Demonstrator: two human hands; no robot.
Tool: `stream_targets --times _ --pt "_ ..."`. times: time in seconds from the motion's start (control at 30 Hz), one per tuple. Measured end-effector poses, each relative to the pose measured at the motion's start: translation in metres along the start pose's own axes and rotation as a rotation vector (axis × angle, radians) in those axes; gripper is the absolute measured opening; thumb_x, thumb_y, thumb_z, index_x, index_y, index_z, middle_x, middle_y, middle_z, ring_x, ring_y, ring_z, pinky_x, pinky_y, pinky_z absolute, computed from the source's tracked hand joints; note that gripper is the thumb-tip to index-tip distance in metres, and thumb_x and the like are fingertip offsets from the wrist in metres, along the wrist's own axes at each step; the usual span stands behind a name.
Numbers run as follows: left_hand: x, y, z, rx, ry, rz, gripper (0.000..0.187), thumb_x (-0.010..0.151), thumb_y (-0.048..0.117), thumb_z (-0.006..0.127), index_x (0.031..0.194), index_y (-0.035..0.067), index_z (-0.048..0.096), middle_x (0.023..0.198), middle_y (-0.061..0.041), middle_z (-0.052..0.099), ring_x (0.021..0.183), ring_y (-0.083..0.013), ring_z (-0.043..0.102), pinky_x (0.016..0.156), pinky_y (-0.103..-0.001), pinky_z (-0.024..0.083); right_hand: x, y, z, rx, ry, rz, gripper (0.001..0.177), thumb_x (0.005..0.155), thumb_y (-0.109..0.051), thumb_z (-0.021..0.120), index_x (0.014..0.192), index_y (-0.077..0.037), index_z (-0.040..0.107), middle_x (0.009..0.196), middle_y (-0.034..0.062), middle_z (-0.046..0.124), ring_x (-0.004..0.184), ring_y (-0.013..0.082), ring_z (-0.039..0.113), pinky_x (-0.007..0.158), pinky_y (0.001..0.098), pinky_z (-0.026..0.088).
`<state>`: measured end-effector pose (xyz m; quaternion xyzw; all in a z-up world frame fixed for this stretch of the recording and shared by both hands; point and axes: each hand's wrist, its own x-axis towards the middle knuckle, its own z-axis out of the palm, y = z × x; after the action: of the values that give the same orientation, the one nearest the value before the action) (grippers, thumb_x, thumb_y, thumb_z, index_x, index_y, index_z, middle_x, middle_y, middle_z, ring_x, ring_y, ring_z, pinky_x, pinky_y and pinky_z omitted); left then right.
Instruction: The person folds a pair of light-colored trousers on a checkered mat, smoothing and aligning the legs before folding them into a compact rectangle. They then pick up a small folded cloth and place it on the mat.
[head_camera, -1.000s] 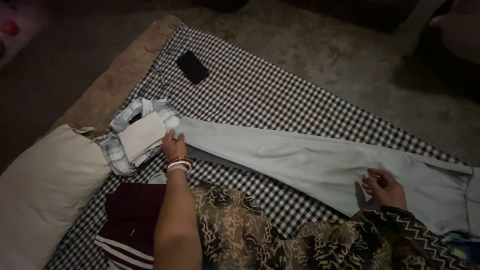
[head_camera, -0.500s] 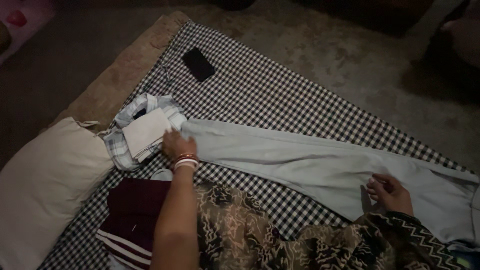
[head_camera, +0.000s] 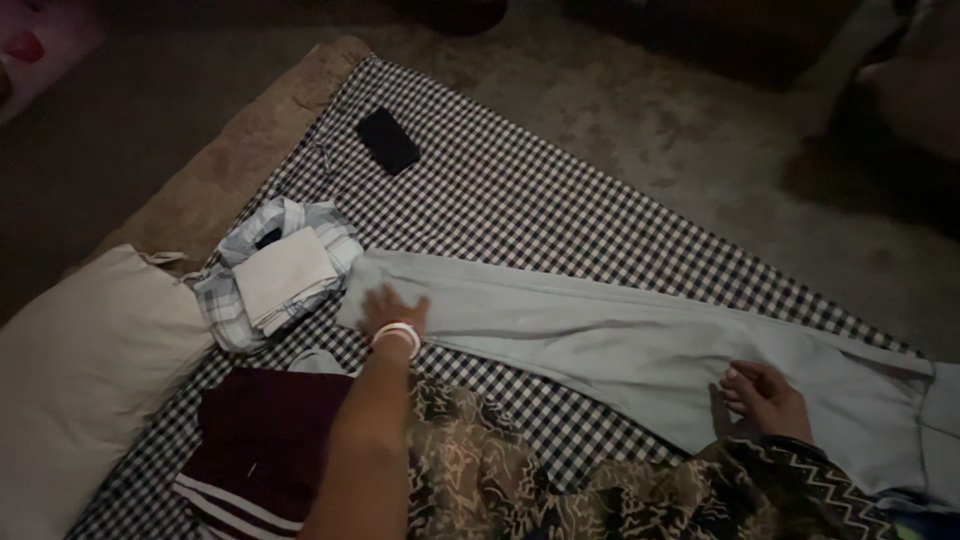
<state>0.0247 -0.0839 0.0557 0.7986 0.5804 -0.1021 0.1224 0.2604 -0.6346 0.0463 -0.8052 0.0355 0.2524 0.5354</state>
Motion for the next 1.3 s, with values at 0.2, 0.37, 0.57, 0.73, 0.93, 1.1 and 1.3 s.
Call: stream_targets --times 0.2,0.37,0.57,0.73,0.93,1.1,1.3 --pt "0.01 -0.01 -0.008 -0.013 0.113 -0.089 0.093 0.096 0.068 0.051 0.165 0.011 0.026 0.173 -0.013 0.02 0.16 -0.0319 0.016 0.126 -0.058 0.019 0.001 0.003 0.0 0.005 -0.009 -0.015 0.043 0.101 -0.025 0.065 0.136 0.0 0.062 0.111 0.0191 0.072 0.099 0.0286 0.071 0.086 0.0448 0.06" --pt "-0.013 0.047 0.0 -0.137 0.146 0.117 0.092 0.094 0.062 0.051 0.164 0.014 0.018 0.174 -0.011 0.006 0.158 -0.0328 0.007 0.126 -0.055 0.011 0.014 0.019 -0.004 -0.045 -0.035 -0.097 0.042 0.103 -0.023 0.063 0.136 0.002 0.062 0.111 0.0179 0.073 0.097 0.0273 0.072 0.084 0.0433 0.06" --pt "-0.032 0.056 0.013 0.022 -0.055 0.187 0.107 0.092 0.075 0.047 0.166 0.01 0.003 0.173 -0.015 -0.004 0.159 -0.0347 -0.006 0.124 -0.061 0.007 0.028 0.037 -0.011 -0.125 -0.067 -0.174 0.042 0.103 -0.024 0.065 0.135 0.003 0.062 0.111 0.0185 0.073 0.097 0.0261 0.071 0.084 0.0423 0.06" --pt "-0.024 0.045 -0.005 0.107 -0.056 0.238 0.108 0.091 0.077 0.046 0.166 0.014 0.003 0.174 -0.012 -0.005 0.161 -0.032 -0.005 0.125 -0.062 0.007 0.01 0.021 -0.005 -0.041 -0.093 -0.167 0.042 0.105 -0.025 0.065 0.136 0.003 0.063 0.112 0.0184 0.073 0.095 0.0259 0.069 0.082 0.0423 0.057" --pt "-0.011 0.031 -0.023 0.064 -0.096 0.224 0.108 0.089 0.077 0.05 0.167 0.019 0.001 0.174 -0.012 -0.007 0.16 -0.0328 -0.004 0.126 -0.057 0.008 -0.005 0.001 -0.001 -0.108 -0.054 -0.096 0.041 0.104 -0.023 0.065 0.135 0.004 0.062 0.111 0.0189 0.071 0.097 0.0241 0.07 0.084 0.0404 0.058" --pt "0.01 0.027 -0.018 0.06 0.052 0.224 0.09 0.092 0.063 0.059 0.162 0.02 0.021 0.169 -0.014 0.014 0.155 -0.0363 0.018 0.121 -0.054 0.027 0.008 0.019 -0.003 -0.013 -0.101 -0.141 0.043 0.105 -0.022 0.065 0.135 0.008 0.061 0.112 0.0198 0.071 0.097 0.0237 0.069 0.084 0.039 0.057" --pt "0.039 0.005 -0.023 -0.021 0.269 0.307 0.051 0.09 0.007 0.06 0.139 0.02 0.06 0.16 -0.011 0.038 0.133 -0.0385 0.052 0.102 -0.049 0.05 0.01 0.023 -0.007 -0.096 -0.106 -0.165 0.045 0.105 -0.023 0.063 0.138 0.006 0.059 0.114 0.0183 0.071 0.1 0.0232 0.07 0.086 0.0373 0.057"
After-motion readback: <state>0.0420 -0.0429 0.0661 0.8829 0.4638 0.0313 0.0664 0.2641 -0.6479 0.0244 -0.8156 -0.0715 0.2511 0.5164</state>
